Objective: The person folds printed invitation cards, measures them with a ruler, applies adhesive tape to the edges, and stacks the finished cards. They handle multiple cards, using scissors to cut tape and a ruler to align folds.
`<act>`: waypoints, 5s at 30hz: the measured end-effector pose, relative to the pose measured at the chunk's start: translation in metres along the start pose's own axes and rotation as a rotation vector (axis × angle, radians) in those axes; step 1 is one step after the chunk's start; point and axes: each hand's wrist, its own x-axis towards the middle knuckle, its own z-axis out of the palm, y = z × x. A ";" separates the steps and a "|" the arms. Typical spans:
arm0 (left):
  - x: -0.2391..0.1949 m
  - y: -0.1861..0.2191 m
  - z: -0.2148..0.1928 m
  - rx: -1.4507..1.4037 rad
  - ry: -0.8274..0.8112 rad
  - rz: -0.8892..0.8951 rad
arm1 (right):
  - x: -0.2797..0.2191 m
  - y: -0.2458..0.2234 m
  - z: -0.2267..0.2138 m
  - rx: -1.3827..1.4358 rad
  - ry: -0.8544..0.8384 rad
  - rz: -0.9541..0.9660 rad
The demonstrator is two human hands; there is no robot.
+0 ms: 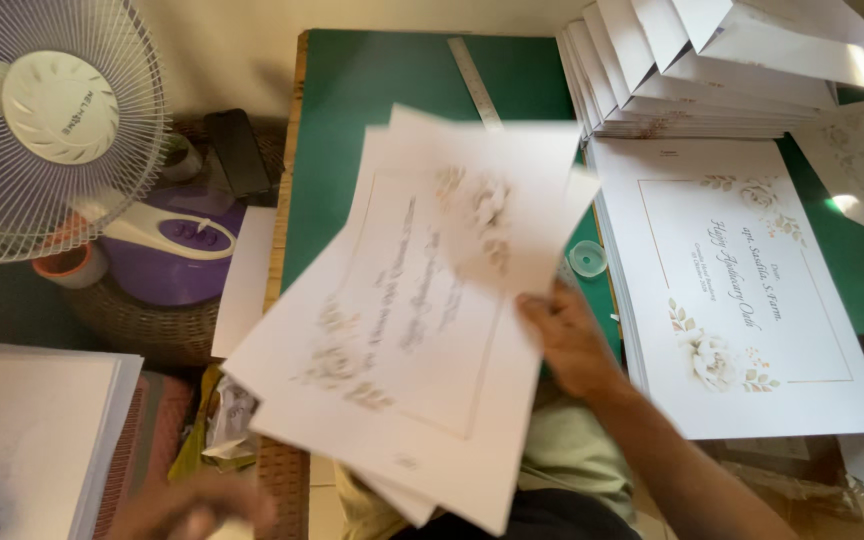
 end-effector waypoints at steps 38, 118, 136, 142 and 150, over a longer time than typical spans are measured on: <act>-0.034 0.288 0.093 0.010 0.622 1.342 | -0.064 -0.173 -0.062 -0.051 0.083 -0.906; -0.041 0.292 0.089 -0.239 0.367 0.927 | -0.097 -0.186 -0.064 0.005 -0.030 -0.794; -0.034 0.256 0.091 -0.400 0.527 1.229 | -0.100 -0.178 -0.073 0.043 0.073 -0.853; -0.017 0.235 0.090 -0.551 0.537 1.034 | -0.098 -0.173 -0.066 0.074 0.116 -0.902; -0.051 0.266 0.094 -0.289 0.714 1.141 | -0.113 -0.185 -0.054 -0.015 0.250 -0.923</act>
